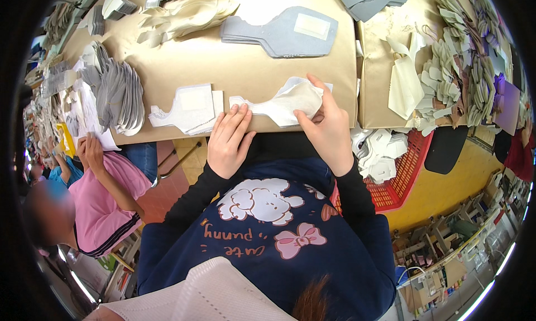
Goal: The person repeatedly folds small white fabric pieces, likely mask components, using both hands on a cluttered worktable. They align edges, press folds, and stack finished pieces while occasionally picking up new pieces from nearby piles.
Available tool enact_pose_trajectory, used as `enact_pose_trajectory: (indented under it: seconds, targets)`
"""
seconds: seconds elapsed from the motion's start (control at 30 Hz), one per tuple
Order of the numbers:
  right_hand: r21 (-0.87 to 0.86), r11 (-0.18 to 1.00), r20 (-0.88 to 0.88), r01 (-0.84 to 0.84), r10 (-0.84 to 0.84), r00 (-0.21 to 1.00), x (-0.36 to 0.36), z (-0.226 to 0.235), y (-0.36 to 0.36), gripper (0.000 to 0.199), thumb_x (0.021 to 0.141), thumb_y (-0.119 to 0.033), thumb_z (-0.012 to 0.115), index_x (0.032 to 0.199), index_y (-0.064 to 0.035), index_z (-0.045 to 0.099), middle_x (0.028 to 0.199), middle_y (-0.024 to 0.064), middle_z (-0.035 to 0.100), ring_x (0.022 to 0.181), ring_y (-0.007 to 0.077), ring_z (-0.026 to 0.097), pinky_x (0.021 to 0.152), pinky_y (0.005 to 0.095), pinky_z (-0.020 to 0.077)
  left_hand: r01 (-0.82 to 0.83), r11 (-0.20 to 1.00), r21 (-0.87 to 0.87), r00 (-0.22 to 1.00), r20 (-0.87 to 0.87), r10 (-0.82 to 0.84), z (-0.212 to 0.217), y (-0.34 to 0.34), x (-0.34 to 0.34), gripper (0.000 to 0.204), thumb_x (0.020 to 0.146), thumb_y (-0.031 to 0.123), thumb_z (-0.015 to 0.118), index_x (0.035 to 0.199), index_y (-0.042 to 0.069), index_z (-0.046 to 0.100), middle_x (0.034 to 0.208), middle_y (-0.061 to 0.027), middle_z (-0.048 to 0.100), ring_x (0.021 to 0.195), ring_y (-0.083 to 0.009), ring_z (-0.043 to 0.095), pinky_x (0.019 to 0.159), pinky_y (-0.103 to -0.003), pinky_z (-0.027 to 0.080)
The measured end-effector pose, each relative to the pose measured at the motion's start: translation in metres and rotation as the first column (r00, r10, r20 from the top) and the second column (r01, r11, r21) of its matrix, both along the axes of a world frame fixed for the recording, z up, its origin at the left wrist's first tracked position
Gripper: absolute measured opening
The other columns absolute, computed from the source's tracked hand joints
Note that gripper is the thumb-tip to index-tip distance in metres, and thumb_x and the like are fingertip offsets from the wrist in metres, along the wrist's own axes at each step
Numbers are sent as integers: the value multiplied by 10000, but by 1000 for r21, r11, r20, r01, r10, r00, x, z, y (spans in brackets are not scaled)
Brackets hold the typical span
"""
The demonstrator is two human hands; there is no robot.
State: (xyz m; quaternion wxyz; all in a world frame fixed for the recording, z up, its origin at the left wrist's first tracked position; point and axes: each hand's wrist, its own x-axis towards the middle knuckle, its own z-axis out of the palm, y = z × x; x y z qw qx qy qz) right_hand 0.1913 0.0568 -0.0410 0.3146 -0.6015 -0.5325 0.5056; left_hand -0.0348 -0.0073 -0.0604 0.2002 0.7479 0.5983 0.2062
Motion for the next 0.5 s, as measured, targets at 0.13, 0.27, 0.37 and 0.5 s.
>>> enact_pose_trajectory:
  seconds: [0.13, 0.27, 0.37, 0.5]
  targets:
    - [21, 999, 6, 28, -28, 1000, 0, -1, -1, 626, 864, 17, 728, 1450, -31, 512, 1007, 155, 741, 708, 113, 699, 628, 265, 548, 12, 998, 63, 997, 82, -17, 4, 7, 1, 344, 861, 86, 741, 1199, 36, 703, 1263, -80, 670, 1204, -278, 621, 1006, -434, 456]
    - [51, 999, 81, 14, -18, 997, 2, -4, -2, 640, 861, -11, 735, 1458, -41, 505, 976, 157, 731, 638, 123, 672, 587, 273, 529, 53, 995, 90, 967, 244, -73, -2, 22, 16, 261, 838, 67, 752, 1097, 53, 725, 1127, -65, 683, 1048, -277, 640, 890, -402, 481]
    - [108, 994, 93, 19, -29, 995, 3, -6, -1, 637, 862, -33, 728, 1460, -66, 511, 818, 143, 697, 582, 139, 648, 555, 289, 507, 38, 990, 139, 972, 226, -69, -11, 32, 22, 178, 815, 64, 761, 991, 72, 735, 1039, -51, 681, 970, -265, 638, 828, -386, 487]
    - [48, 998, 219, -41, 30, 975, 6, -3, -2, 655, 851, -30, 725, 1468, -86, 511, 776, 131, 660, 562, 139, 622, 543, 296, 485, 10, 987, 163, 976, 214, -45, -15, 32, 24, 179, 796, 75, 778, 969, 88, 735, 1013, -37, 674, 920, -257, 626, 783, -378, 481]
